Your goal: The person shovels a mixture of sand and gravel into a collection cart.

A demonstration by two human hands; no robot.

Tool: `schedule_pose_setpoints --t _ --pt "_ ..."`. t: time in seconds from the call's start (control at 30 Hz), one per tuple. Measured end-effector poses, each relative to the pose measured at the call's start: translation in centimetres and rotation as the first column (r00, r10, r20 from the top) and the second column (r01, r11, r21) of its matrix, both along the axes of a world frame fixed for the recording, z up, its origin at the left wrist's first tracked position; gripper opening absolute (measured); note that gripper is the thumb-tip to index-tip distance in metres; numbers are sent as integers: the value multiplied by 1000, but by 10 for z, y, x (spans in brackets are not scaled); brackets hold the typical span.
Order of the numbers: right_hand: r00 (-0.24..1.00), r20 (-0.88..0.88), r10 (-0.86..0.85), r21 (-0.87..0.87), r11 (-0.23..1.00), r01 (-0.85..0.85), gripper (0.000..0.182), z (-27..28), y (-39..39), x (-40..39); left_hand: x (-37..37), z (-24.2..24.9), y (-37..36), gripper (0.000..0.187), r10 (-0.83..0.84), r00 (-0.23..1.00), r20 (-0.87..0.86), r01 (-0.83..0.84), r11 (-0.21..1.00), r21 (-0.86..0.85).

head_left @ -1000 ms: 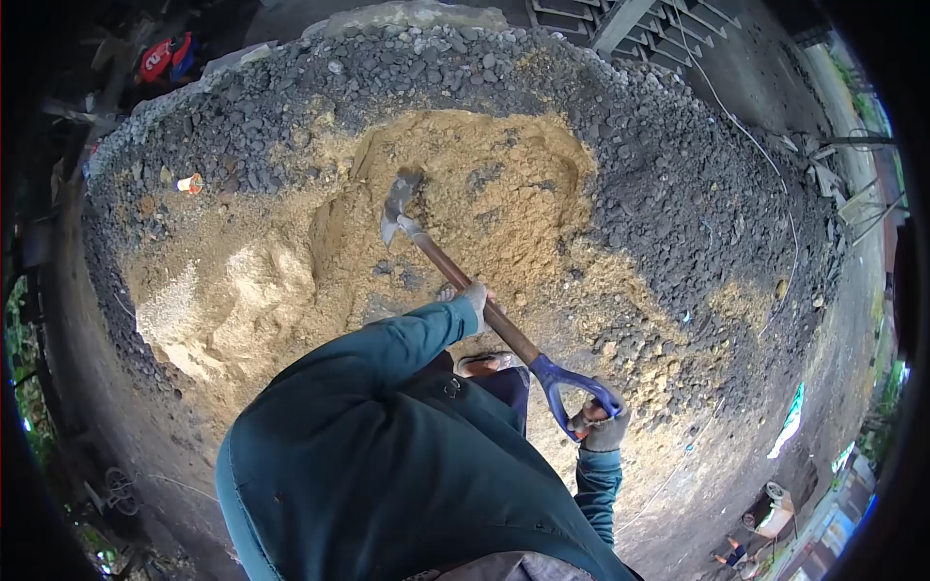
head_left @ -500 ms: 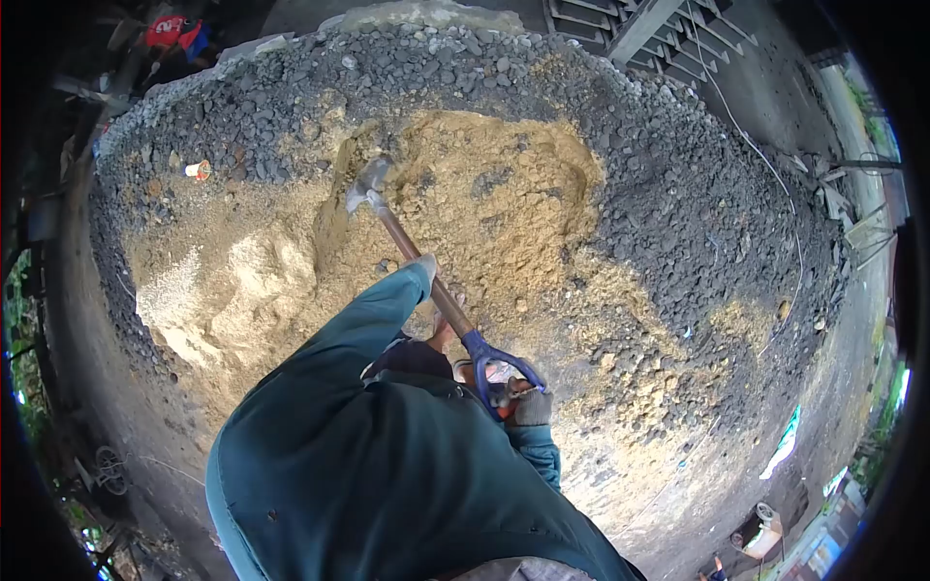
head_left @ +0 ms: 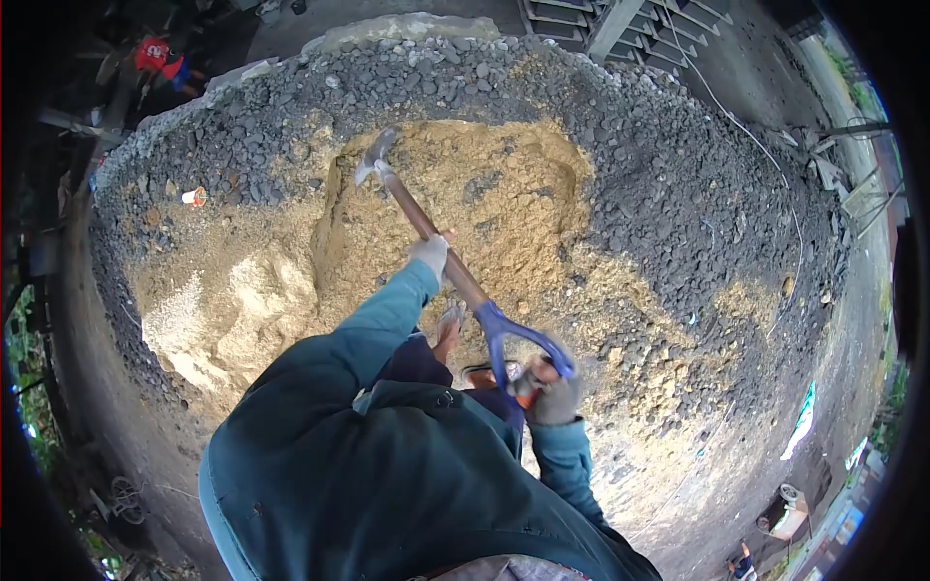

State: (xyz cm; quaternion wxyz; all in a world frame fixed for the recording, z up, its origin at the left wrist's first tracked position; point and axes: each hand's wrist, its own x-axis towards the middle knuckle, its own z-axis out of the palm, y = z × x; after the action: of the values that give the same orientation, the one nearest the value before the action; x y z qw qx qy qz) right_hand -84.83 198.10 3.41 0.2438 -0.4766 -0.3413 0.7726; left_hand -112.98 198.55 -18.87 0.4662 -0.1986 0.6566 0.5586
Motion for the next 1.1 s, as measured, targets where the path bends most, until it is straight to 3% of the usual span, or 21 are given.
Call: schedule_pose_setpoints --t 0.03,0.1,0.13,0.17,0.23,0.27,0.33,0.37,0.4,0.47,0.57,0.63,0.67,0.7,0.83,0.9,0.93,0.97,1.0,1.03,1.1 --pt "989 120 89 417 900 -131 38 -59 -10 -45 -37 -12 8 30 -74 996 -43 70 992 -103" --pt "989 116 92 454 881 -135 32 -141 -22 -56 -61 -41 14 37 -267 960 -89 231 927 -296" --pt "1000 -19 2 87 996 0 29 -156 -23 -52 -69 -53 19 39 -386 916 -106 322 867 -381" --pt "986 -83 -142 -320 941 108 27 -158 -36 -34 -60 -70 12 41 -510 856 -82 419 778 -468" --pt "984 -26 -177 -174 970 170 26 -146 -52 16 -19 -102 5 43 -517 827 -221 312 749 -584" --pt "974 -9 -228 -178 958 223 15 -143 -49 33 -8 -118 12 44 -514 802 -304 237 741 -629" --pt "952 42 -303 -221 927 304 17 -127 -65 83 25 -157 6 32 -356 914 -197 237 859 -454" --pt "945 57 -321 -241 914 325 22 -118 -70 107 45 -140 0 23 -170 985 -9 163 960 -230" --pt "952 48 -303 -255 917 305 42 -104 -65 122 67 -116 -3 15 -17 977 214 20 1000 -12" --pt "903 93 -420 -151 890 430 43 -57 -54 124 97 -88 8 11 73 936 344 -23 989 -149" --pt "909 114 -401 -59 911 409 55 -45 -58 171 136 -86 3 11 11 926 376 17 997 -71" --pt "911 65 -408 -58 909 412 58 -33 -67 180 133 -22 13 13 -59 939 338 71 997 -21" --pt "897 29 -442 -84 893 442 57 -29 -73 179 129 3 19 14 -92 945 313 96 995 2" --pt "891 0 -453 -119 885 450 56 -31 -78 180 130 -8 24 18 -78 943 322 39 991 128" --pt "798 -206 -566 -380 798 468 37 -15 -70 142 108 62 68 21 -157 980 121 130 970 206" --pt "775 -197 -601 -429 763 483 22 -12 -40 79 94 -26 106 20 -222 958 -183 250 957 148" --pt "795 -113 -596 -367 769 524 16 -12 -18 29 60 5 127 19 -272 962 -26 272 949 161" --pt "792 40 -610 -334 739 586 13 -70 -19 25 28 -63 155 17 -375 907 -195 386 922 25" --pt "764 -101 -637 -363 738 568 13 -38 -5 14 16 -83 178 21 -491 865 -109 486 871 -65" --pt "753 -91 -652 -385 720 577 13 -49 -5 15 28 -65 175 29 -594 802 -59 572 794 -207" --pt "716 30 -697 -424 640 641 14 -101 -43 51 91 -95 135 33 -674 725 -145 571 705 -421"
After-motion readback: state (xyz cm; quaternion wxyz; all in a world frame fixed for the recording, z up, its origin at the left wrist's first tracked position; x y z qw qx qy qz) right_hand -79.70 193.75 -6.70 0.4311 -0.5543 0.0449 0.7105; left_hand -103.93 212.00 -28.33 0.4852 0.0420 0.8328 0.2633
